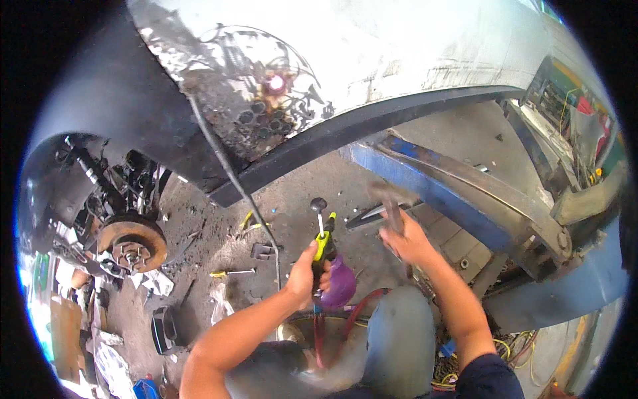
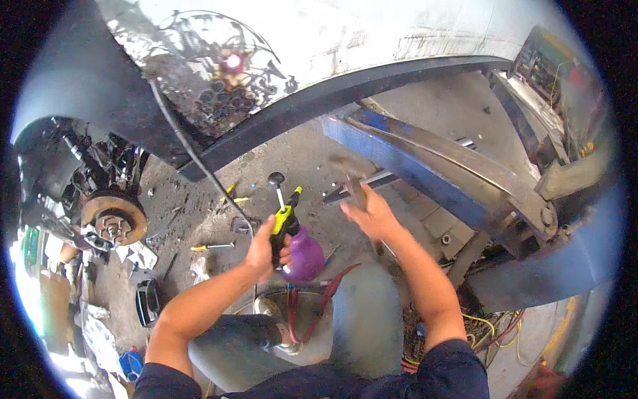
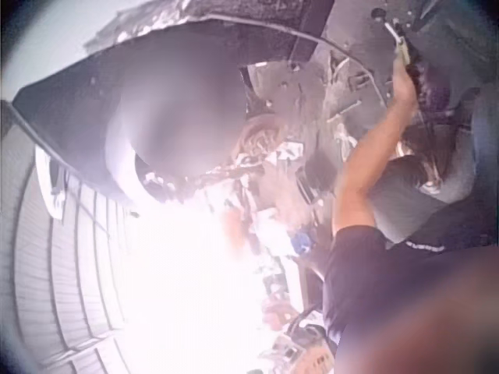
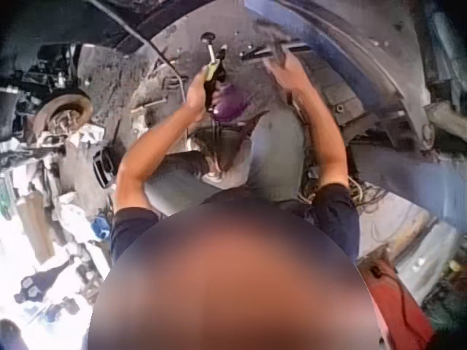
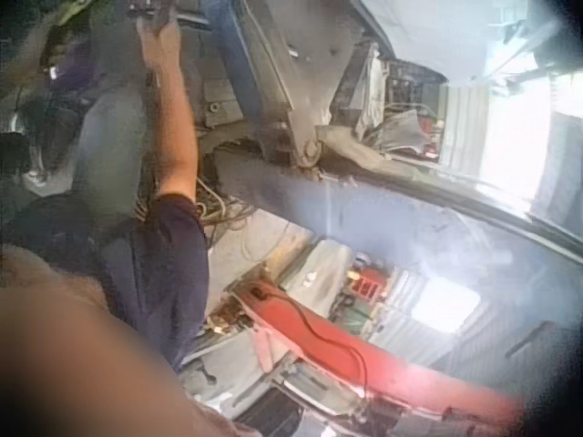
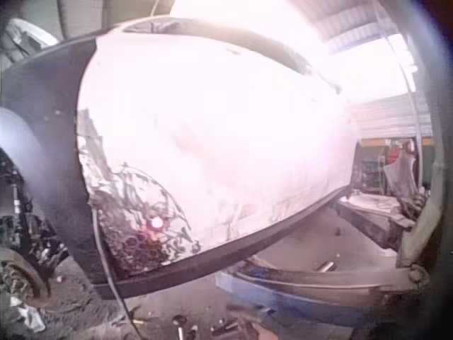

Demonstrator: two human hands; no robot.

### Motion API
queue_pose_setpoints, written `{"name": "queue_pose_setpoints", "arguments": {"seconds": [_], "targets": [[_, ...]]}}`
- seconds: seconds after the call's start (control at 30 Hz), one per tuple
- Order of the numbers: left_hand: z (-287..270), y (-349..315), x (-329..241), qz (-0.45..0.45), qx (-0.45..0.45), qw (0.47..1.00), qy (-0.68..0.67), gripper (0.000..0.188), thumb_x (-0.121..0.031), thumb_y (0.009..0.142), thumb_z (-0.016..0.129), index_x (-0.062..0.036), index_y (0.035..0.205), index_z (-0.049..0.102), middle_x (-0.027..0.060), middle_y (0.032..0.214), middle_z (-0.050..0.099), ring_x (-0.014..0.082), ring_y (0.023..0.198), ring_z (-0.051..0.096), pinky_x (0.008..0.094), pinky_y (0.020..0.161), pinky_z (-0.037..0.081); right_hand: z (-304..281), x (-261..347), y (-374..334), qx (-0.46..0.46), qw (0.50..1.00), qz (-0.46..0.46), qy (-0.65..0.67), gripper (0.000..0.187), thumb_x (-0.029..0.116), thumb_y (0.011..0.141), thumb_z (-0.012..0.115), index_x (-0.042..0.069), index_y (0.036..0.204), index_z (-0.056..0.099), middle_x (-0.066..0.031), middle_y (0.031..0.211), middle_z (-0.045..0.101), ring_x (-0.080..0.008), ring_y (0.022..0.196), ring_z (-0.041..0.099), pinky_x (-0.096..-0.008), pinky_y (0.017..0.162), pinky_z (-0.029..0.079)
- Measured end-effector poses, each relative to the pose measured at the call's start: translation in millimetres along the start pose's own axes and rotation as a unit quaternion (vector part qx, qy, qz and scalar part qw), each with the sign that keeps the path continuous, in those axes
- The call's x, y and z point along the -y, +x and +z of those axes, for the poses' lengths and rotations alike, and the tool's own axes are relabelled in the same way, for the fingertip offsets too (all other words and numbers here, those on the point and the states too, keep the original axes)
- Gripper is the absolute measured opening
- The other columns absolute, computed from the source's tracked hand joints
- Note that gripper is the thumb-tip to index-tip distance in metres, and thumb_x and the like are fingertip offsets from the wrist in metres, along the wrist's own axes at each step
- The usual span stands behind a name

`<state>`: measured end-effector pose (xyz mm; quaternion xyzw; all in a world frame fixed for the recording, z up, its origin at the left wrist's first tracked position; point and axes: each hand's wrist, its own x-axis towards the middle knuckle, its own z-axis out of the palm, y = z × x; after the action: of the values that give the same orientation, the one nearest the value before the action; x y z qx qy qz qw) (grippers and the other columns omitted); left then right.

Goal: The person welds a damaged section of a car's wheel arch using a welding torch, then hammers the area to shape it. They repeat the welding and hammering process multiple times to repair the metal.

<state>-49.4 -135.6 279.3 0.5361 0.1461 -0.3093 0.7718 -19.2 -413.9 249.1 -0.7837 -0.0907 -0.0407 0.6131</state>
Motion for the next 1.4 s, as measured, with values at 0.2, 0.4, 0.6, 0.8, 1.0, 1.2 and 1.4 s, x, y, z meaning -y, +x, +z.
{"name": "queue_pose_setpoints", "arguments": {"seconds": [0.2, 0.4, 0.6, 0.8, 1.0, 1.2, 1.4], "targets": [[-24, -120, -2, 0.124, 0.048, 0.990, -0.044, 0.078, -0.079, 0.089, 0.021, -0.0073, 0.069, 0.045, 0.0028, 0.051, 0.035, 0.0179, 0.043, 0.032, 0.0339, 0.051, 0.032, 71, 104, 120, -0.075, 0.967, -0.190, 0.155, 0.035, 0.043, 0.102, 0.047, 0.009, 0.090, 0.049, 0.0045, 0.064, 0.042, -0.0064, 0.052, 0.042, -0.0230, 0.047, 0.034], [-48, -120, 21, 0.269, 0.066, 0.959, -0.063, 0.081, -0.086, 0.081, 0.030, -0.0077, 0.068, 0.044, 0.0019, 0.052, 0.036, 0.0175, 0.046, 0.035, 0.0342, 0.053, 0.033, 120, 115, 173, -0.162, 0.953, -0.207, 0.152, 0.048, 0.047, 0.100, 0.045, 0.001, 0.092, 0.057, -0.0091, 0.064, 0.059, -0.0227, 0.060, 0.060, -0.0378, 0.060, 0.046], [-51, -105, 25, 0.341, 0.065, 0.936, 0.052, 0.077, -0.079, 0.082, 0.048, -0.0021, 0.075, 0.051, 0.0038, 0.058, 0.044, 0.0160, 0.050, 0.044, 0.0323, 0.051, 0.038, 124, 111, 193, -0.251, 0.939, -0.230, 0.042, 0.044, 0.047, 0.100, 0.047, 0.007, 0.084, 0.050, 0.0008, 0.064, 0.049, -0.0083, 0.053, 0.046, -0.0257, 0.047, 0.038], [-49, -99, 24, 0.324, 0.092, 0.939, -0.073, 0.073, -0.076, 0.080, 0.054, -0.0033, 0.075, 0.049, 0.0044, 0.058, 0.043, 0.0160, 0.047, 0.040, 0.0324, 0.051, 0.036, 127, 112, 200, -0.242, 0.920, -0.308, 0.012, 0.047, 0.048, 0.100, 0.044, 0.005, 0.084, 0.053, 0.0008, 0.061, 0.052, -0.0094, 0.053, 0.050, -0.0284, 0.049, 0.040], [-39, -95, 30, 0.352, 0.099, 0.930, -0.031, 0.072, -0.072, 0.084, 0.055, -0.0007, 0.075, 0.051, 0.0044, 0.059, 0.045, 0.0157, 0.046, 0.041, 0.0317, 0.047, 0.035, 130, 116, 192, -0.237, 0.939, -0.243, 0.060, 0.048, 0.047, 0.099, 0.045, 0.001, 0.090, 0.057, -0.0107, 0.067, 0.058, -0.0251, 0.063, 0.057, -0.0383, 0.058, 0.045], [-36, -92, 29, 0.345, 0.094, 0.931, -0.076, 0.069, -0.070, 0.083, 0.058, -0.0018, 0.075, 0.050, 0.0040, 0.059, 0.044, 0.0163, 0.048, 0.043, 0.0331, 0.050, 0.037, 124, 116, 187, -0.233, 0.948, -0.216, -0.002, 0.048, 0.046, 0.098, 0.047, 0.000, 0.098, 0.061, -0.0245, 0.081, 0.064, -0.0462, 0.083, 0.064, -0.0481, 0.069, 0.048], [-37, -91, 29, 0.351, 0.100, 0.929, -0.069, 0.068, -0.069, 0.083, 0.059, -0.0019, 0.077, 0.050, 0.0053, 0.061, 0.045, 0.0169, 0.049, 0.043, 0.0343, 0.053, 0.039, 123, 118, 189, -0.212, 0.954, -0.209, -0.030, 0.051, 0.048, 0.099, 0.046, 0.000, 0.099, 0.061, -0.0243, 0.078, 0.064, -0.0460, 0.080, 0.064, -0.0464, 0.067, 0.049]]}}
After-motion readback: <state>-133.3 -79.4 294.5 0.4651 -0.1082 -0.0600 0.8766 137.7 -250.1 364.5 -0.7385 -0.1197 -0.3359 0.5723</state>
